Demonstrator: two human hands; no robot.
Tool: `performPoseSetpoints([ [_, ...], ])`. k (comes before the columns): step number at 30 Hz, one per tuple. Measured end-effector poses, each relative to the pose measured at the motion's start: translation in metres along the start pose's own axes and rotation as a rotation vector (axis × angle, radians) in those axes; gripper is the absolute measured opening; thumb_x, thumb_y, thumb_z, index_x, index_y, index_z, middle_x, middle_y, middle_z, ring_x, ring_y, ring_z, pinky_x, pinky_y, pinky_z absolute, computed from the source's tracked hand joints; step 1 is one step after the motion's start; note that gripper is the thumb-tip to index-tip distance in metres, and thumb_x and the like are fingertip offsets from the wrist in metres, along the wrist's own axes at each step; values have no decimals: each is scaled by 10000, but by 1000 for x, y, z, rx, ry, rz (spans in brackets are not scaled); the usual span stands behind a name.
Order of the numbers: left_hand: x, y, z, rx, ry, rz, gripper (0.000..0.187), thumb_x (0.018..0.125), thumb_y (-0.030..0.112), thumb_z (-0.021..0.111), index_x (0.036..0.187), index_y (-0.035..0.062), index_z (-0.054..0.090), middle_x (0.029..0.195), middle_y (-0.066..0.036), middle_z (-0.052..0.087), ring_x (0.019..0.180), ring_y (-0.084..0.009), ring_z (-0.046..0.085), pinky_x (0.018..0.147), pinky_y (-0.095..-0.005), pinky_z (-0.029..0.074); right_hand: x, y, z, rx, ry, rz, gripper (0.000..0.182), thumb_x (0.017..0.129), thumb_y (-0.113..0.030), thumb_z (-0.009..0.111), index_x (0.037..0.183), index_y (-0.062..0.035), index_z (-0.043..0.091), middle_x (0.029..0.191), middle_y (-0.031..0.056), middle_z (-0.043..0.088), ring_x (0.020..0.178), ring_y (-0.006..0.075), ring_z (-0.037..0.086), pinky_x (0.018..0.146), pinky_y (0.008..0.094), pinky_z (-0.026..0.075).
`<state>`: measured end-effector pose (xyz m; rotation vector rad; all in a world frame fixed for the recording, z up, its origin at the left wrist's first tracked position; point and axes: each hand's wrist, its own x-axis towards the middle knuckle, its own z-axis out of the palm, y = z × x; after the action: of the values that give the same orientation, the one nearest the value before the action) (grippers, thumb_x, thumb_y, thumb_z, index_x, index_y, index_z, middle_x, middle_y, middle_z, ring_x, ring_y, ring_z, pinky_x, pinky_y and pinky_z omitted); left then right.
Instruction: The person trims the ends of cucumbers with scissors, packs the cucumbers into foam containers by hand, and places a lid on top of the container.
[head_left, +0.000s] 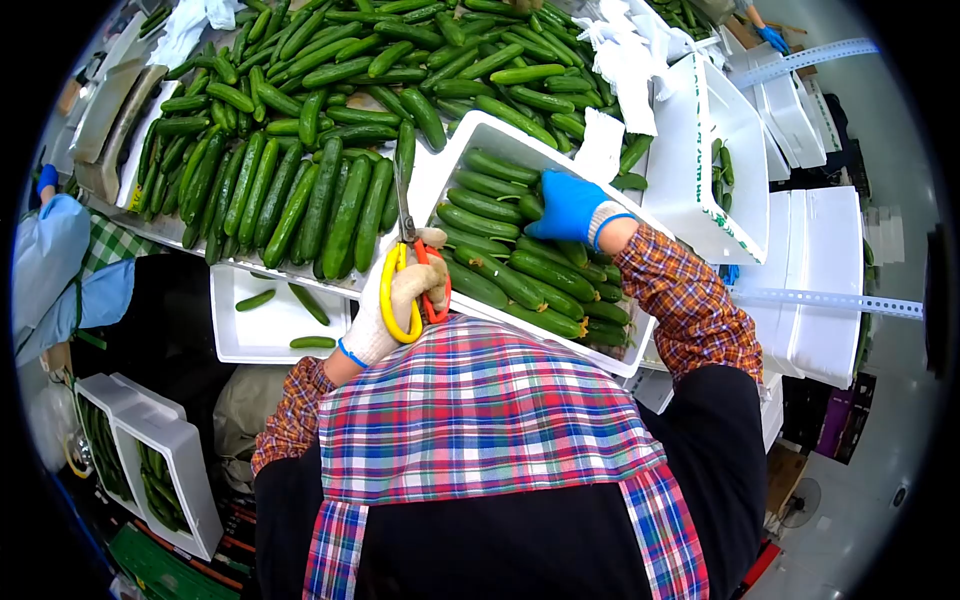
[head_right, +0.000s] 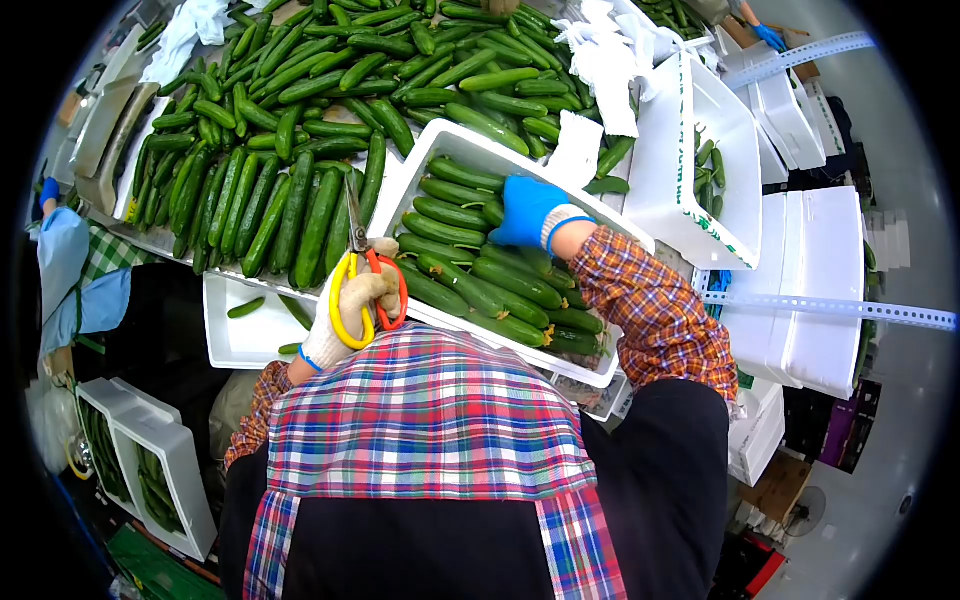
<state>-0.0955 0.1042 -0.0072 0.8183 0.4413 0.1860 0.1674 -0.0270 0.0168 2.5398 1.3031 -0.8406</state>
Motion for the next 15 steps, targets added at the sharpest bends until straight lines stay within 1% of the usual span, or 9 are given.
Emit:
performPoseSetpoints([
  [2,-3,4,5,25,12,-12,454,829,25,510,1264,-60,416,749,-70,518,594,-150,503,578,-277,446,4,9,1,0,44,-33,615,708,-364,700,1176,7,555,1072,229,637,1027,345,629,885,410,509],
  [3,-4,6,7,46,26,-26,474,804,27,496,1268,-35,417,732,-51,474,584,-144,453,562,-293,414,0,17,-4,-3,49,-35,615,708,-364,700,1176,7,555,1072,229,637,1027,345,629,885,410,509],
  [5,-3,6,3,16,15,-36,473,803,30,494,1265,-33,419,728,-51,475,583,-145,451,563,-292,413,-11,31,-21,586,-5,-119,656,750,-307,665,1294,17,493,1076,169,629,979,277,635,872,383,516],
  [7,-5,6,3,-20,8,-52,472,801,33,491,1263,-31,421,725,-51,476,581,-146,449,563,-292,413,-33,35,-35,1354,-277,-255,707,779,-277,636,1386,11,414,1104,116,596,944,221,618,858,346,513],
  [8,-5,9,6,-27,21,-76,467,803,34,491,1261,-31,427,726,-51,479,580,-144,447,561,-287,409,-42,40,-34,1494,-271,-346,729,775,-234,648,1422,-29,381,1144,100,568,947,200,612,856,326,504],
  [9,-4,12,9,-34,34,-100,462,805,35,490,1258,-31,433,728,-52,482,578,-141,446,560,-281,406,-45,39,-34,1492,-276,-345,729,775,-234,648,1422,-29,381,1144,100,568,947,200,612,856,326,504],
  [12,-3,17,12,-24,10,-128,454,807,32,490,1254,-34,447,733,-56,489,580,-137,452,556,-276,411,-57,21,-33,764,-100,-209,770,728,-185,699,1430,-76,400,1120,125,609,977,200,603,883,316,488],
  [13,-2,16,12,-20,2,-135,454,807,32,490,1254,-34,447,733,-56,489,580,-137,452,556,-276,411,-53,17,-17,606,3,-255,778,729,-260,708,1421,-67,408,1166,182,623,1035,266,617,916,350,483],
  [15,1,14,10,36,27,-120,454,808,25,490,1256,-36,453,736,-58,494,590,-136,466,554,-272,420,-46,5,2,275,-130,-232,797,740,-318,738,1422,-75,404,1278,240,551,1180,337,548,1024,384,418],
])
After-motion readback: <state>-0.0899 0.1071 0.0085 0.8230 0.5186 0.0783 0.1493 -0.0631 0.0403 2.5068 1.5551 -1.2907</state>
